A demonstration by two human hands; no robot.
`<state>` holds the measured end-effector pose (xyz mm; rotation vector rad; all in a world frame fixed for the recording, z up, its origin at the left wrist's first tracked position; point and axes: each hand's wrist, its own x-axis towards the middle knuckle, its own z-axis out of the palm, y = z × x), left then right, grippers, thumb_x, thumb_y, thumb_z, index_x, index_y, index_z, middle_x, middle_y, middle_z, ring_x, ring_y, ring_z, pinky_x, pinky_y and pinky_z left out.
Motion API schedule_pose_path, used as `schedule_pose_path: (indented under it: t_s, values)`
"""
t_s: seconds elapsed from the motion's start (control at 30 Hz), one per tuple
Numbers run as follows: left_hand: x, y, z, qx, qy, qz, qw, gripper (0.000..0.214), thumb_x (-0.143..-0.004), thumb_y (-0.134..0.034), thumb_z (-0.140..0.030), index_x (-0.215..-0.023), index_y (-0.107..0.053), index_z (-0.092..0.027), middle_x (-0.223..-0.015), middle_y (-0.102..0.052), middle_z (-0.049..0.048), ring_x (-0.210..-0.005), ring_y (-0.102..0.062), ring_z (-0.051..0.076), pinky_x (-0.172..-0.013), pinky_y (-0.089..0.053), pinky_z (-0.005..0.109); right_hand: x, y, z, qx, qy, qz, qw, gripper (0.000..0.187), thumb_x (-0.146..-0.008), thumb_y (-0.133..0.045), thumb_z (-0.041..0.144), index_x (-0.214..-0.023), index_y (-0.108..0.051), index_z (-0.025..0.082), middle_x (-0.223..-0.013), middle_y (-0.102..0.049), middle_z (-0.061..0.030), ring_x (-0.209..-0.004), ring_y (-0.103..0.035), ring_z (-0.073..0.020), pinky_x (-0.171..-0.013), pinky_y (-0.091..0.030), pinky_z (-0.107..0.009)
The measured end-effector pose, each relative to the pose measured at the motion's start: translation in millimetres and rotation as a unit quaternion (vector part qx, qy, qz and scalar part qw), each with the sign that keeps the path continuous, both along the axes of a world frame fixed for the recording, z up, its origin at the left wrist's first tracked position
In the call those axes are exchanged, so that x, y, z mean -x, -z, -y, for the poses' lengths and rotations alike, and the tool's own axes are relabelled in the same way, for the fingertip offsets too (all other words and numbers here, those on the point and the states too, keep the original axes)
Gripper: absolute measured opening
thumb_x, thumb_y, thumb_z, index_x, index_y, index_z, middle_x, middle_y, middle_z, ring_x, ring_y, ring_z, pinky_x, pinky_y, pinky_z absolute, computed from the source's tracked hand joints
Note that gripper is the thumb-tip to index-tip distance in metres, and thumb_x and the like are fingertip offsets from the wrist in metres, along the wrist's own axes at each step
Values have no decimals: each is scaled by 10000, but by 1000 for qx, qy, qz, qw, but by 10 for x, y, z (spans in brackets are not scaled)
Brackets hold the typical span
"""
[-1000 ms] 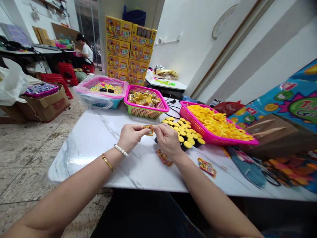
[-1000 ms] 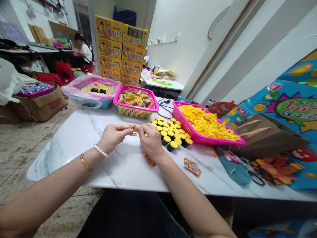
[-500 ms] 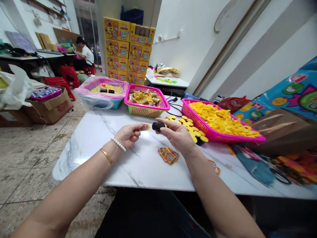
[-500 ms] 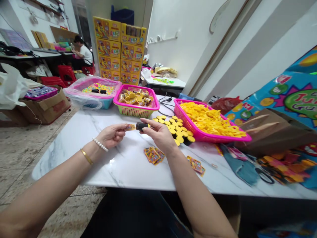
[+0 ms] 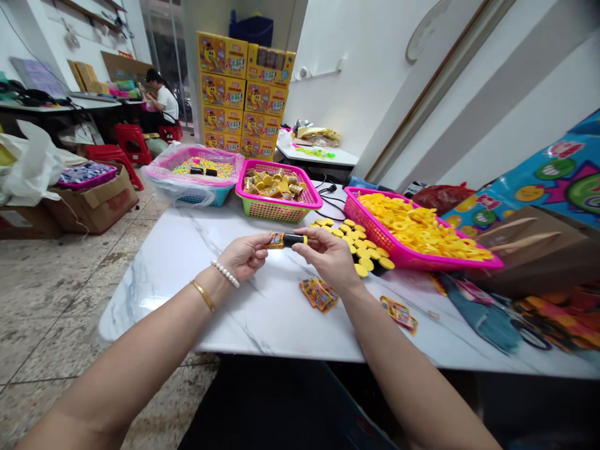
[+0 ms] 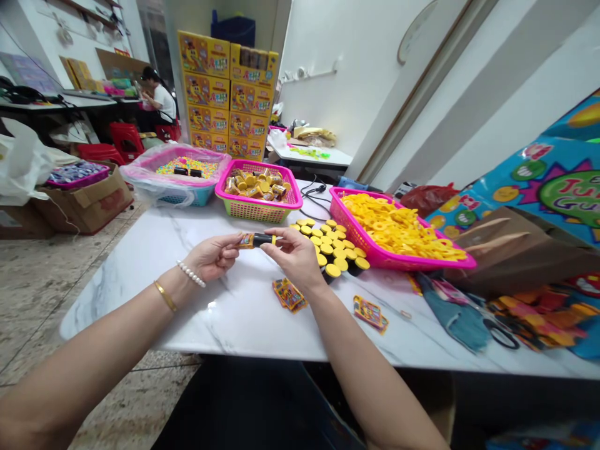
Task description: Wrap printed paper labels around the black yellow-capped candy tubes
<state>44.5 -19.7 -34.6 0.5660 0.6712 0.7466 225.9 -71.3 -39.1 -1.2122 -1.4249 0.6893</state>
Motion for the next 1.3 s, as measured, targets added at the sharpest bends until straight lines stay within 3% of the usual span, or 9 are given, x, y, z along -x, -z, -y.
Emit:
schedule_pose_path:
  t_s: [0.1, 0.2, 0.37, 0.53, 0.77, 0.93, 1.07, 1.2, 1.3]
  values:
    - [3, 20, 12, -37, -18, -24, 999, 135, -882, -600, -124, -754, -616, -85, -611, -573, -4, -337, -329, -26, -286, -166, 81, 19, 13, 46, -36, 5, 70, 997, 301, -709, -758, 346, -962, -679, 204, -1097, -690, -72, -698, -602, -121, -545, -454, -252]
    - [19, 27, 22, -83, -22, -55, 995, 58, -843, -653, -132, -812, -646, -82, -677, -632, 19, -354, -397, -14, -290, -195, 91, 28, 21, 71, -43, 1, 72, 996, 279, -719, -757, 337, -946, -654, 211, -1188, -681, -82, -670, -586, -109, -529, -449, -248]
    - [24, 2, 22, -54, 4, -38, 998, 94, -899, -558, -91, -863, -644, -75, -660, -615, 5, -325, -375, -21, -277, -173, 83, 32, 29, 34, -13, -46, -72, 996, 314, -718, -774, 357, -963, -660, 197, -959, -717, -53, -635, -610, -125, -514, -499, -265]
    - [-1, -3, 6, -12, -4, -10, 1000, 206, -937, -474, -59, -791, -618, -67, -589, -564, -8, -303, -330, -26, -265, -164, 73, 51, 81, 27, 11, -37, -73, 997, 366, -711, -793, 387, -990, -671, 184, -664, -653, 16, -552, -595, -125, -497, -511, -270]
    - [-8, -26, -15, 5, -3, 1, 1000, 236, -968, -460, -117, -789, -605, -65, -599, -578, 11, -308, -317, -26, -264, -142, 78, 102, 58, 73, 37, -30, -55, 997, 372, -705, -788, 392, -982, -670, 173, -634, -675, 0, -463, -553, -107, -388, -386, -220]
    - [-13, -14, 5, 6, -21, -20, 1000, 258, -944, -501, -117, -693, -553, -94, -529, -502, -25, -317, -298, -17, -280, -124, 94, 89, 91, 59, 33, -8, -6, 999, 263, -720, -746, 347, -899, -656, 177, -700, -701, -14, -523, -609, -127, -477, -468, -253]
    - [-12, 44, 30, -77, -11, -51, 996, 155, -845, -653, -152, -716, -624, -71, -576, -555, 2, -365, -359, -4, -310, -138, 116, 68, 118, 93, -3, 23, 95, 995, 189, -742, -702, 321, -867, -623, 204, -948, -734, -40, -535, -579, -101, -488, -468, -253]
    - [8, 66, 50, -175, -3, -104, 979, 234, -745, -768, -285, -741, -700, -61, -494, -527, -4, -386, -372, 26, -349, -133, 158, 39, 128, 115, -28, 68, 169, 983, 155, -745, -700, 305, -852, -627, 220, -659, -630, 26, -505, -511, -101, -472, -402, -237]
    - [19, 42, 68, -225, -2, -144, 964, 337, -696, -796, -382, -770, -731, -60, -425, -484, -13, -384, -357, 44, -378, -141, 186, 14, 155, 80, -38, 46, 97, 994, 207, -742, -726, 353, -864, -607, 235, -626, -569, 39, -532, -512, -116, -483, -404, -245]
